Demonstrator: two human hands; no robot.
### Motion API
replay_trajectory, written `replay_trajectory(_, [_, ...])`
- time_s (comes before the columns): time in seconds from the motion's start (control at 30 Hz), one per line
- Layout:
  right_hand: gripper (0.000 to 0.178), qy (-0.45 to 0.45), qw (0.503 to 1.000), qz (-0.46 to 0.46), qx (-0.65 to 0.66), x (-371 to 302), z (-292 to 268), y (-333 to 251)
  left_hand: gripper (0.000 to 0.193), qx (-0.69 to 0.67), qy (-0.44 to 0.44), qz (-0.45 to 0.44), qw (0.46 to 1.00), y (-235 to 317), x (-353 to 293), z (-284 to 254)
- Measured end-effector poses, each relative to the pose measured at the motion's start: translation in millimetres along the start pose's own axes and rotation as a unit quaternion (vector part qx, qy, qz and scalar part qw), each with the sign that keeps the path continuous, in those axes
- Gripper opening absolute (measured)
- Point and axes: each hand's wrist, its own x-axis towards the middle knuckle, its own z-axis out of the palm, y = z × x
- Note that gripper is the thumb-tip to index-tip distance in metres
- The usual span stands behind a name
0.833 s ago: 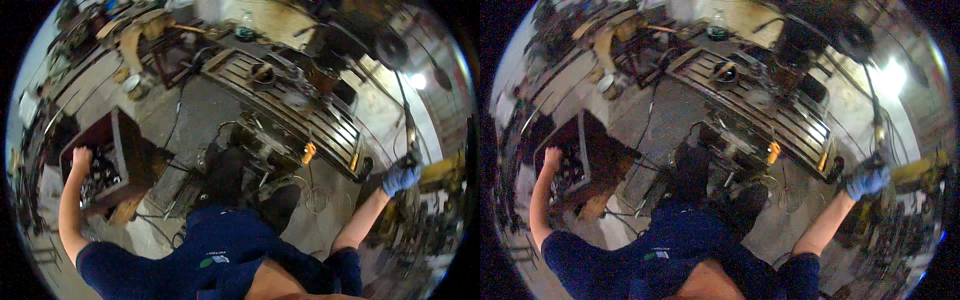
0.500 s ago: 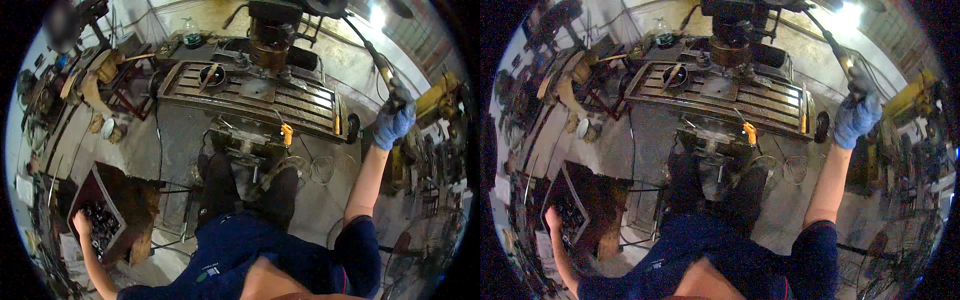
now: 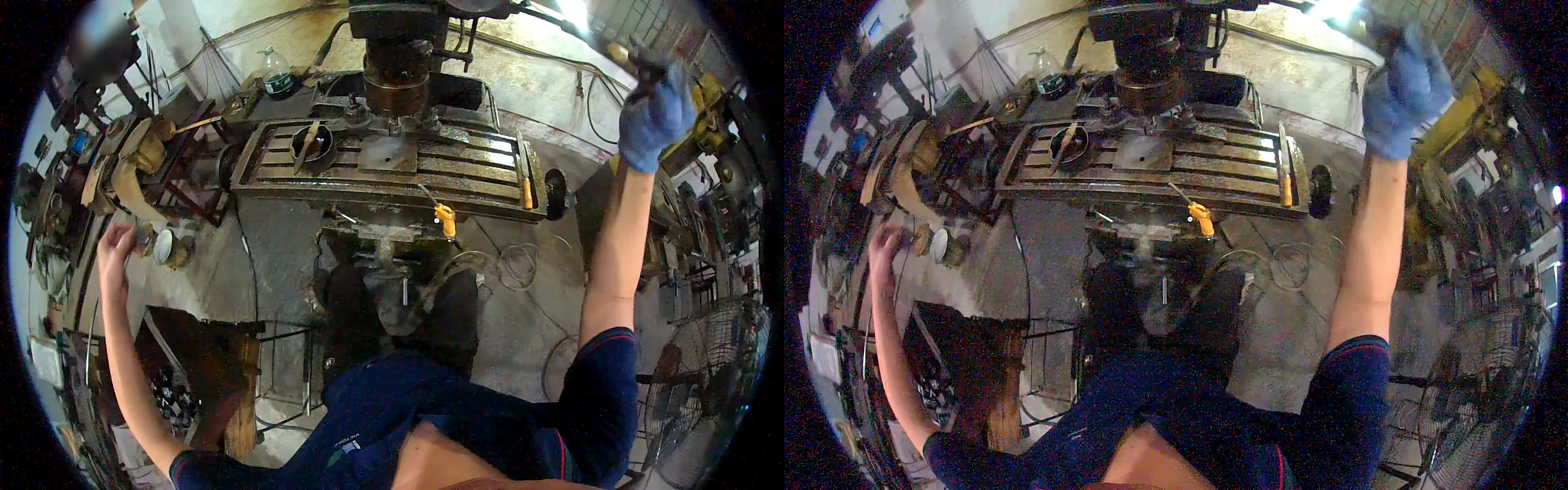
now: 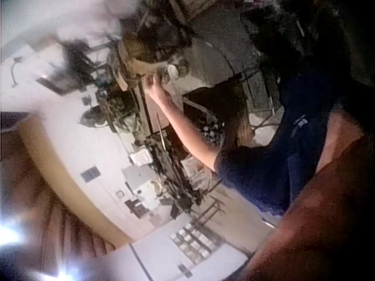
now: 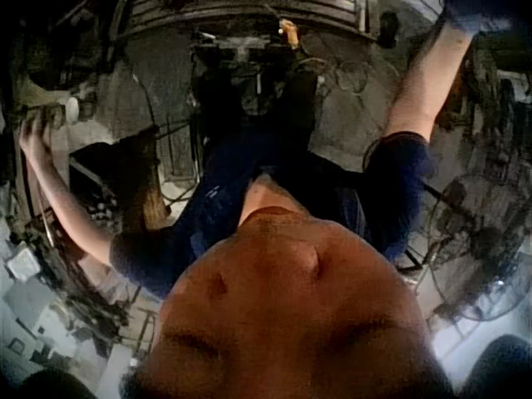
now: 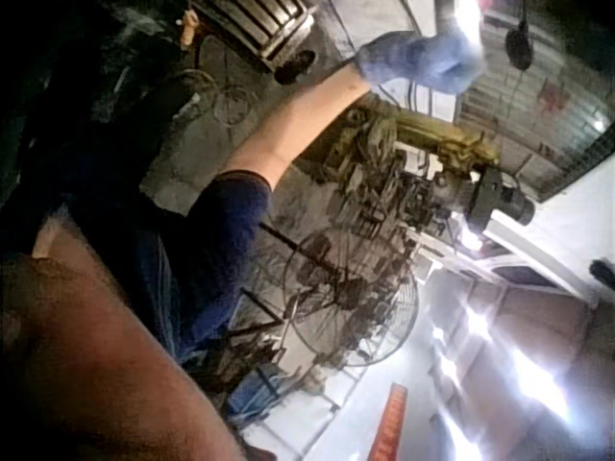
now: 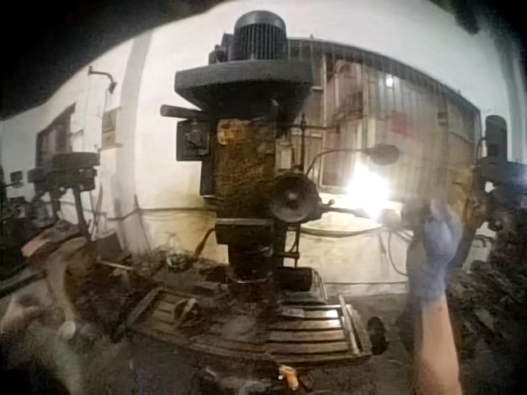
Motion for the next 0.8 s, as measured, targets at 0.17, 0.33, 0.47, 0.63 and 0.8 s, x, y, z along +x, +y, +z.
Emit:
replay_trajectory(0.17, [0.03, -0.011, 0.962, -0.198, -0.186, 27, -7, 0, 0.017, -0.132, -0.122, 0.016, 0.984, 14, 70, 144])
replay_trajectory(0.33, [0.017, -0.251, 0.884, 0.331, -0.216, -171, -24, -35, 0.023, -0.498, -0.07, -0.121, 0.856, -45, 27, 255])
replay_trajectory(0.47, [0.042, -0.364, 0.624, 0.681, 0.121, -353, -8, -87, 0.021, -0.51, -0.083, -0.225, 0.826, -106, -9, 286])
replay_trajectory(0.63, [0.031, -0.337, 0.518, 0.762, 0.193, -461, 24, -85, 0.02, -0.473, -0.05, -0.267, 0.838, -149, -37, 265])
replay_trajectory(0.8, [0.029, -0.331, 0.591, 0.735, -0.019, -443, 52, -113, 0.019, -0.447, -0.021, -0.277, 0.85, -165, -50, 237])
